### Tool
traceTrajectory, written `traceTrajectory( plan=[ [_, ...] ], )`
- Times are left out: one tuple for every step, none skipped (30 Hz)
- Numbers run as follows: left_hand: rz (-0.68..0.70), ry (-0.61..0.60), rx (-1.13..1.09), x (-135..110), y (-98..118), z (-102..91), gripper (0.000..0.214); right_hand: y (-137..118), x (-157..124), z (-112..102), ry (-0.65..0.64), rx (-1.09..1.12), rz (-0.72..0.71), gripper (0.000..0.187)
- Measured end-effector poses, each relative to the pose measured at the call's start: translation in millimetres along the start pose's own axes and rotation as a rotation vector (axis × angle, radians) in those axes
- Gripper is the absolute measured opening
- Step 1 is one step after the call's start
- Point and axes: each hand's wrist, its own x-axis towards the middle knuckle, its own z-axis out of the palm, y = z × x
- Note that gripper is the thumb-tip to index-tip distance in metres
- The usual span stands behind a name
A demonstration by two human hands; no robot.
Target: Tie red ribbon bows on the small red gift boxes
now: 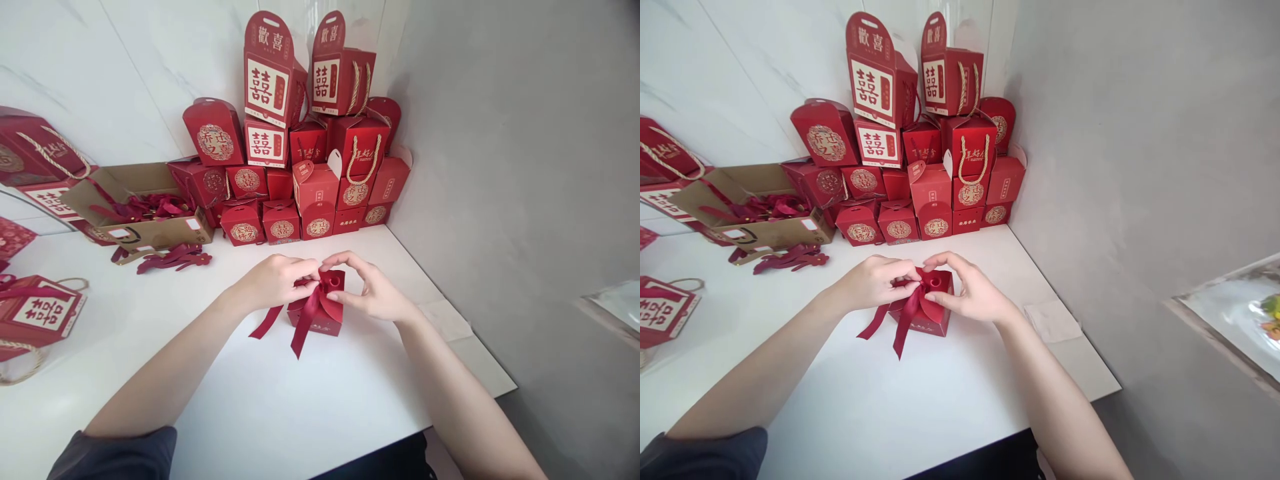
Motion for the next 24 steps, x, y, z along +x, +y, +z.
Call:
traceTrajectory(
  plan=[
    [-0.009,-0.007,-0.01,0.1,0.2,-0.1,0.006,1.4,0.4,-0.4,0.0,-0.031,-0.006,0.018],
    [-0.016,-0.012,-0.013,0.3,0.6,-0.3,0.006,2.9,0.9,-0.5,0.015,-0.053,-0.009,0.009],
    [-0.021,-0.013,-0.012,0.6,1.0,-0.6,0.007,4.4,1.3,-0.6,0.039,-0.058,-0.005,0.002],
    [-0.025,-0.012,-0.009,0.8,1.4,-0.8,0.007,5.6,1.7,-0.8,0.065,-0.044,0.006,0.005],
    [-0.029,-0.008,-0.007,1.1,1.8,-1.1,0.007,6.4,1.9,-1.2,0.088,-0.012,0.028,0.008],
    [-0.032,-0.006,-0.009,1.4,2.1,-1.3,0.007,6.7,2.0,-1.6,0.105,0.029,0.058,0.012],
    [-0.032,-0.005,-0.014,1.7,2.3,-1.6,0.007,6.6,1.9,-2.1,0.119,0.075,0.09,0.018],
    [-0.033,-0.004,-0.018,2.0,2.5,-1.8,0.006,6.1,1.8,-2.6,0.128,0.123,0.119,0.022],
    [-0.034,-0.004,-0.02,2.2,2.6,-2.0,0.006,5.5,1.6,-2.8,0.127,0.167,0.138,0.022],
    [-0.035,-0.003,-0.021,2.3,2.6,-2.1,0.006,5.0,1.5,-2.6,0.116,0.201,0.141,0.019],
    [-0.036,-0.003,-0.021,2.4,2.5,-2.2,0.006,4.7,1.4,-2.0,0.096,0.22,0.135,0.018],
    [-0.034,-0.003,-0.023,2.4,2.5,-2.1,0.006,4.8,1.5,-1.0,0.077,0.221,0.122,0.021],
    [-0.031,-0.004,-0.025,2.5,2.5,-2.0,0.006,5.4,1.6,0.3,0.07,0.206,0.109,0.025],
    [-0.026,-0.004,-0.029,2.5,2.5,-1.9,0.006,6.2,1.7,1.8,0.081,0.179,0.1,0.025],
    [-0.023,-0.004,-0.032,2.5,2.6,-1.6,0.006,7.1,1.8,3.1,0.109,0.143,0.094,0.021],
    [-0.022,0.0,-0.032,2.5,2.8,-1.4,0.005,7.9,1.8,4.1,0.149,0.102,0.088,0.016],
    [-0.024,0.005,-0.029,2.5,3.0,-1.3,0.005,8.3,1.6,4.7,0.189,0.055,0.076,0.011],
    [-0.028,0.009,-0.025,2.5,3.2,-1.1,0.006,8.3,1.1,4.8,0.219,0.003,0.058,0.009],
    [-0.03,0.012,-0.022,2.5,3.5,-1.0,0.006,7.9,0.6,4.4,0.226,-0.048,0.038,0.01],
    [-0.031,0.013,-0.02,2.6,3.7,-1.0,0.006,7.2,-0.1,3.7,0.212,-0.093,0.017,0.012],
    [-0.033,0.013,-0.019,2.7,3.9,-1.0,0.006,6.4,-0.9,2.8,0.18,-0.128,-0.003,0.015],
    [-0.035,0.012,-0.018,2.8,4.0,-1.0,0.006,5.8,-1.5,1.8,0.14,-0.152,-0.021,0.018],
    [-0.036,0.01,-0.017,3.0,4.1,-0.9,0.006,5.5,-2.1,1.0,0.104,-0.172,-0.036,0.022],
    [-0.036,0.007,-0.017,3.1,4.2,-0.8,0.006,5.8,-2.5,0.1,0.084,-0.198,-0.047,0.026]
  ],
)
